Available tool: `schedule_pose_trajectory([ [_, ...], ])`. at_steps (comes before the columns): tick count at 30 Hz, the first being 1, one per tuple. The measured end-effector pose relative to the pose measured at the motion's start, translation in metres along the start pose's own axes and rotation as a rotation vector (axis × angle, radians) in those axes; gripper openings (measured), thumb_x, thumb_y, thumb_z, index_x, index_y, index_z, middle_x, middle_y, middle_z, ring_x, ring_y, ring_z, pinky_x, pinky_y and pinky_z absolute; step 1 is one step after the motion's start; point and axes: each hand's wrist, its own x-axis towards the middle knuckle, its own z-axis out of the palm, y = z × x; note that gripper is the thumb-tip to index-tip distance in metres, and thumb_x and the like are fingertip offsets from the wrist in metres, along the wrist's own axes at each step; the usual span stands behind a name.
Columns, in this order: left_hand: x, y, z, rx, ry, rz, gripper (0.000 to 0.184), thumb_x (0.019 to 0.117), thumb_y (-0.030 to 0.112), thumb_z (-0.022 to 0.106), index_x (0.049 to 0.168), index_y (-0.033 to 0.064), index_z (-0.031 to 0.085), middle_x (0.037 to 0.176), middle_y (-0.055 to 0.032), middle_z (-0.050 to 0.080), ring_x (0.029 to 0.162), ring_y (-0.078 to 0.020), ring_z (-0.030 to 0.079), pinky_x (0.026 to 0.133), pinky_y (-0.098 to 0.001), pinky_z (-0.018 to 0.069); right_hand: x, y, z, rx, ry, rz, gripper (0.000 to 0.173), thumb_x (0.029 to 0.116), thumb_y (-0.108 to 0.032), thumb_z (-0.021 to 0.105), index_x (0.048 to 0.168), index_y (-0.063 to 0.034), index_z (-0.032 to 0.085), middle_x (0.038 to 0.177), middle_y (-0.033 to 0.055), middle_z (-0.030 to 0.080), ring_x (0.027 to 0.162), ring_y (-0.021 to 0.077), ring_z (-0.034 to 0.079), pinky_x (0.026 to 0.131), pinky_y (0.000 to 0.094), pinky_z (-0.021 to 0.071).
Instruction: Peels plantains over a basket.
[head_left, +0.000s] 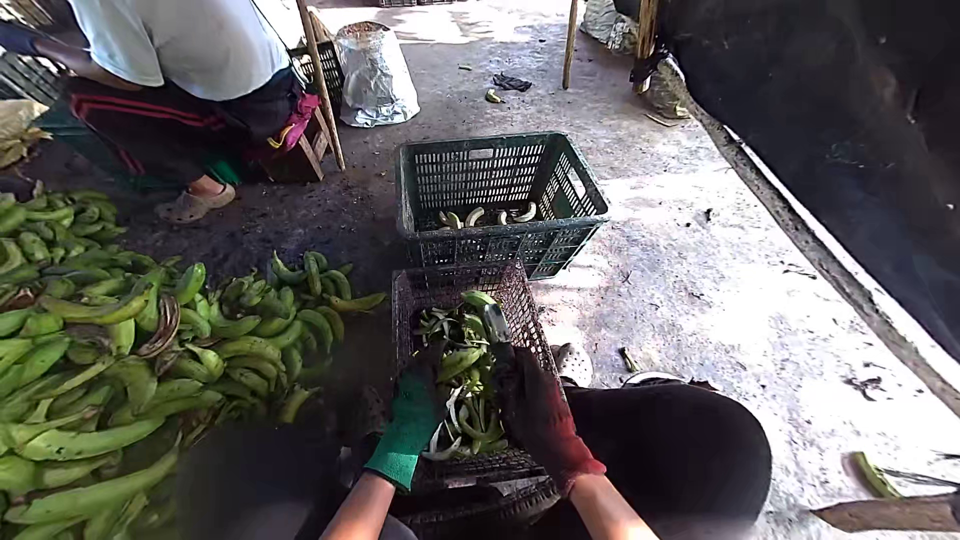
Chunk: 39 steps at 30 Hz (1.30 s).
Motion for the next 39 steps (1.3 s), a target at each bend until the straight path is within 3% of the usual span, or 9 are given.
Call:
schedule_pose_trajectory([
  [5,-0.023,0.027,-0.024,-0.353,0.415,0.130,0.067,0.0832,0.018,0.079,0.138,-0.0074,0.051,0.122,-0.0209,0.065,0.108,-0.0214,0.065,0.097,-0.0375,0.0535,-0.027,0.029,0.042,0.038,-0.480,0.221,0.034,0.1047,-0.022,0.053,0.127,0.0022,0.063,0.108,0.0223,0.070,0.098,0.0341,0.070,0.092,0.0533,0.0556],
  [9,-0.009,0.046,-0.062,-0.885,0.428,0.159,0.065,0.0916,0.022,0.072,0.145,-0.0014,0.043,0.117,-0.0099,0.066,0.100,-0.0126,0.067,0.088,-0.0309,0.0591,-0.021,0.031,0.037,0.618,-0.350,0.183,0.042,0.1082,-0.027,0.042,0.141,-0.0027,0.049,0.094,0.0092,0.070,0.069,0.0175,0.067,0.062,0.0372,0.0592],
  [12,0.006,0.057,-0.090,-1.408,0.454,0.529,0.059,0.0987,0.054,0.056,0.140,0.0122,0.050,0.122,0.0006,0.066,0.110,-0.0086,0.065,0.093,-0.0317,0.0563,0.013,0.011,0.007,0.754,-0.274,0.116,0.047,0.1105,-0.034,0.038,0.150,-0.0092,0.040,0.101,0.0096,0.073,0.069,0.0188,0.069,0.058,0.0356,0.0593],
  [19,0.029,0.006,-0.054,-1.887,-0.248,0.335,0.050,0.1053,0.050,0.043,0.126,0.0086,0.062,0.104,-0.0111,0.070,0.083,-0.0179,0.071,0.066,-0.0308,0.0609,0.002,0.018,0.026,0.834,-0.127,-0.011,0.048,0.1040,-0.022,0.054,0.150,-0.0083,0.049,0.117,0.0090,0.071,0.093,0.0171,0.071,0.080,0.0338,0.0609],
  [23,0.026,0.006,-0.044,-1.632,-0.054,0.112,0.044,0.1120,0.033,0.027,0.119,0.0050,0.060,0.089,-0.0072,0.068,0.072,-0.0121,0.068,0.060,-0.0264,0.0592,-0.012,0.021,0.043,0.574,-0.040,-0.184,0.043,0.0976,-0.023,0.061,0.137,-0.0068,0.063,0.127,0.0054,0.068,0.109,0.0077,0.065,0.096,0.0278,0.0550],
  [28,0.015,0.012,-0.051,-1.466,0.098,-0.067,0.033,0.1114,0.021,0.033,0.116,0.0018,0.059,0.082,-0.0050,0.067,0.065,-0.0091,0.065,0.058,-0.0236,0.0569,-0.004,0.006,0.054,0.110,-0.012,-0.408,0.033,0.0921,-0.015,0.062,0.122,-0.0179,0.075,0.121,0.0160,0.070,0.110,0.0354,0.066,0.093,0.0597,0.0523],
  [32,-0.003,0.011,-0.049,-1.225,0.123,-0.133,0.033,0.1109,0.016,0.035,0.131,-0.0019,0.055,0.099,-0.0051,0.066,0.082,-0.0068,0.064,0.073,-0.0225,0.0554,0.041,-0.022,0.051,-0.253,0.247,-0.419,0.039,0.0911,-0.014,0.068,0.125,-0.0317,0.074,0.122,0.0224,0.069,0.115,0.0495,0.062,0.097,0.0711,0.0425],
  [36,-0.011,0.015,-0.058,-1.271,0.076,-0.175,0.034,0.1118,0.022,0.034,0.124,0.0025,0.059,0.089,-0.0018,0.068,0.073,-0.0046,0.066,0.065,-0.0207,0.0576,0.079,-0.023,0.036,-0.066,0.266,-0.117,0.041,0.0999,-0.023,0.060,0.140,-0.0243,0.063,0.126,0.0176,0.067,0.117,0.0379,0.062,0.099,0.0610,0.0468],
  [39,0.014,-0.007,-0.053,-1.048,0.358,-0.140,0.037,0.1109,0.020,0.039,0.140,-0.0002,0.050,0.119,-0.0095,0.064,0.100,-0.0057,0.062,0.086,-0.0241,0.0543,0.055,-0.010,0.045,0.121,0.122,-0.148,0.041,0.0999,-0.023,0.058,0.140,-0.0170,0.062,0.124,0.0117,0.068,0.111,0.0257,0.067,0.097,0.0500,0.0542],
])
